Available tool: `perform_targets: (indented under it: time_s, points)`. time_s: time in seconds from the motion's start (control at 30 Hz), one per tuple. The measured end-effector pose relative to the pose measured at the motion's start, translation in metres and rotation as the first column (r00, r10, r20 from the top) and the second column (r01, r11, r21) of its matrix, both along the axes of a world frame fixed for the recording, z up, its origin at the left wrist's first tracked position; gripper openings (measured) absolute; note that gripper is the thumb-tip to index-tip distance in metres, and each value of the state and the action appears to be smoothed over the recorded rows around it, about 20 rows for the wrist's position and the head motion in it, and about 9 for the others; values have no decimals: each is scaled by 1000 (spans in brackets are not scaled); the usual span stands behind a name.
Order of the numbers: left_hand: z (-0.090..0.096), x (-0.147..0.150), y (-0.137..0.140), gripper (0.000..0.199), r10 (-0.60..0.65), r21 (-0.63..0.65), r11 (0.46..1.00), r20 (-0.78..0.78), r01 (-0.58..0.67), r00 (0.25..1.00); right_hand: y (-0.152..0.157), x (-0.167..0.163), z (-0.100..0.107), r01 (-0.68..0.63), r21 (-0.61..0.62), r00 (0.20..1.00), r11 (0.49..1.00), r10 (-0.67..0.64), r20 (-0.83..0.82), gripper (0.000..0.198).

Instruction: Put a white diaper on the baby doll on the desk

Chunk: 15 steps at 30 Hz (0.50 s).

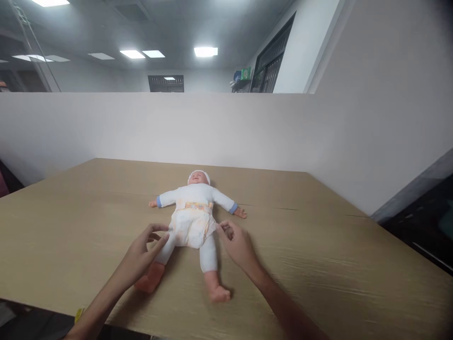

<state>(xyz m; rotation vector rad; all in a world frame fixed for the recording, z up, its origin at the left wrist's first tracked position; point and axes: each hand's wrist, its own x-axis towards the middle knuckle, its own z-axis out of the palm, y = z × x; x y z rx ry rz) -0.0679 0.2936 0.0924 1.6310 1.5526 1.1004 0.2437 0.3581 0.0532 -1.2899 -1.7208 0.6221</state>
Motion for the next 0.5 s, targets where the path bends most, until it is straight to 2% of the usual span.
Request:
perform_targets:
  time_s: [0.07, 0.17, 0.27, 0.37, 0.5]
  points:
    - [-5, -6, 11, 50, 38, 49, 998, -52, -36, 998, 11, 6, -9, 65, 107, 995, 992, -72, 64, 39]
    - [-18, -17, 39, 47, 102, 153, 985, -151, -79, 983, 29, 15, -20, 139, 292, 973, 946, -186, 140, 27]
    - [-34, -23, 75, 41, 221, 331, 937, -321, -110, 921, 44, 22, -25, 176, 381, 947, 908, -263, 187, 17]
    - [-48, -20, 108, 48, 316, 420, 901, -466, -108, 826, 60, 26, -28, 186, 433, 908, 882, -323, 268, 30]
    - [-60, -9, 139, 58, 353, 428, 897, -552, -107, 755, 85, 25, -32, 127, 517, 790, 846, -402, 463, 48]
